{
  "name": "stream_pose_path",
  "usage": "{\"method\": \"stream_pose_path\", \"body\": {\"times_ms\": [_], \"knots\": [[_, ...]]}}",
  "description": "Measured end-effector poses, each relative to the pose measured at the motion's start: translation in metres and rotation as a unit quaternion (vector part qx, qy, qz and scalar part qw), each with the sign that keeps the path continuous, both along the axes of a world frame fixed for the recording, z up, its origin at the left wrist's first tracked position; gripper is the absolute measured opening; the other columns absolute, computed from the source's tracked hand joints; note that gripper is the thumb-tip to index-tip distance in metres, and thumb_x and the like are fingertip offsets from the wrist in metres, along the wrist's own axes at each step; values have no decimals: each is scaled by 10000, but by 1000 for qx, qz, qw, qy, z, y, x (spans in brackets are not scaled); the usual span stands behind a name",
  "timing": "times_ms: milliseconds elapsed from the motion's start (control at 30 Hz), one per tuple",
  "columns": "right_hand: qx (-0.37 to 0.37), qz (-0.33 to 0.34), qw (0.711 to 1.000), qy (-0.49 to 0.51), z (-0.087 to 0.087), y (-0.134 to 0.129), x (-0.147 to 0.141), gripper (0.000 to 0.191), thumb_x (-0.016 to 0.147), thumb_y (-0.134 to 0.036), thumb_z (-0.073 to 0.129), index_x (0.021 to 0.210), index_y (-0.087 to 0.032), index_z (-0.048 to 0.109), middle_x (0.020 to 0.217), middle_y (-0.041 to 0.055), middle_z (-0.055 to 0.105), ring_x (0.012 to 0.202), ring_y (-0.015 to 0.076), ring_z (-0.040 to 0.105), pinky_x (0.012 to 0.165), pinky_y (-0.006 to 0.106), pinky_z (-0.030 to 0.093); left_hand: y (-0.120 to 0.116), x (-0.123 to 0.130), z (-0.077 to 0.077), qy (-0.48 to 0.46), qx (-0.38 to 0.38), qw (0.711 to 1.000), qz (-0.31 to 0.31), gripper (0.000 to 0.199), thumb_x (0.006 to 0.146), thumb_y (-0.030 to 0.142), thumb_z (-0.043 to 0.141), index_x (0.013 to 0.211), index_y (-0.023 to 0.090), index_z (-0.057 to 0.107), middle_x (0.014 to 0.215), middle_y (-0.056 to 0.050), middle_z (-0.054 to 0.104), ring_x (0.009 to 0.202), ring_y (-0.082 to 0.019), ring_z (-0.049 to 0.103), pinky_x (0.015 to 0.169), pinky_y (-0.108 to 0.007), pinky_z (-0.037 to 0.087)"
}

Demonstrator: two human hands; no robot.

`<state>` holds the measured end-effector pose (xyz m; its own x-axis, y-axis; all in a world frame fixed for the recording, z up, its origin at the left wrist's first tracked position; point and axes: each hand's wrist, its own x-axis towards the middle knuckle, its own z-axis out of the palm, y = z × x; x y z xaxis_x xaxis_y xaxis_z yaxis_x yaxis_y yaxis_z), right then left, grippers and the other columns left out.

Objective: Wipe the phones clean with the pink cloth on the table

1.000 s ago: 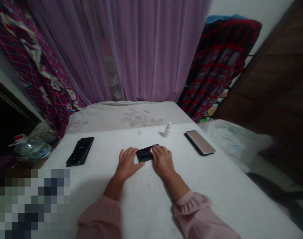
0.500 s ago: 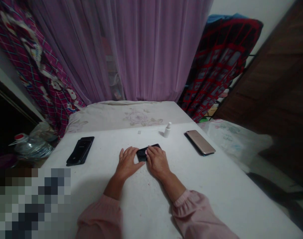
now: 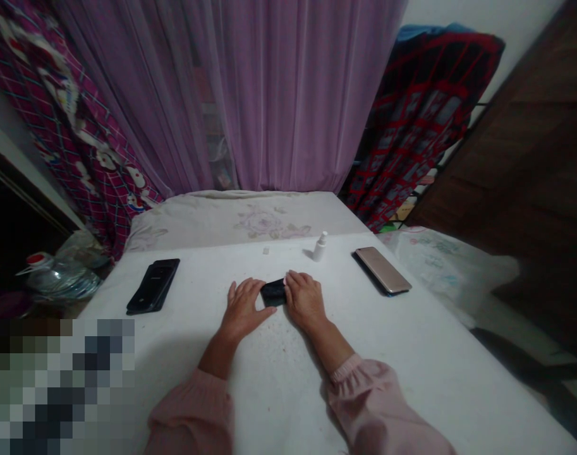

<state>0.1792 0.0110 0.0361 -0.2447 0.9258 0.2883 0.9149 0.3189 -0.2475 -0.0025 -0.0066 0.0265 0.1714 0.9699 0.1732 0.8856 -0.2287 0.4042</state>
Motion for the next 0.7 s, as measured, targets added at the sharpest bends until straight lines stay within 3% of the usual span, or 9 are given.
{"method": "stream_pose_path", "body": {"times_ms": [200,500,600,700], "knots": [[1,75,997,6,5,-10,-17,357,954,-270,426,1259,-216,603,1362,57,578,1169,236,474,909,384,368,0,1,2,11,-3,1000,4,516,783,365,716,1255,278,525,1333,-65,582,1334,-276,434,1165,-535,154],[-1,-55,998,-2,1,3,15,349,982,-314,400,1244,-229,614,1355,84,578,1161,258,486,870,390,366,-1,0,3,6,-12,1000,0,527,790,367,713,1265,249,516,1361,-82,562,1346,-284,424,1165,-544,148],[1,-42,999,-11,0,1,10,350,976,-308,410,1251,-219,606,1363,87,569,1168,255,484,877,390,371,-1,1,4,6,-13,1000,3,525,788,371,714,1262,259,516,1360,-75,562,1346,-282,424,1167,-539,143],[3,14,1000,-5,1,-6,-1,352,964,-288,423,1259,-217,600,1366,76,570,1182,246,478,890,389,368,-1,1,3,8,-10,1000,5,529,787,381,715,1262,263,514,1357,-76,564,1345,-279,423,1167,-536,141]]}}
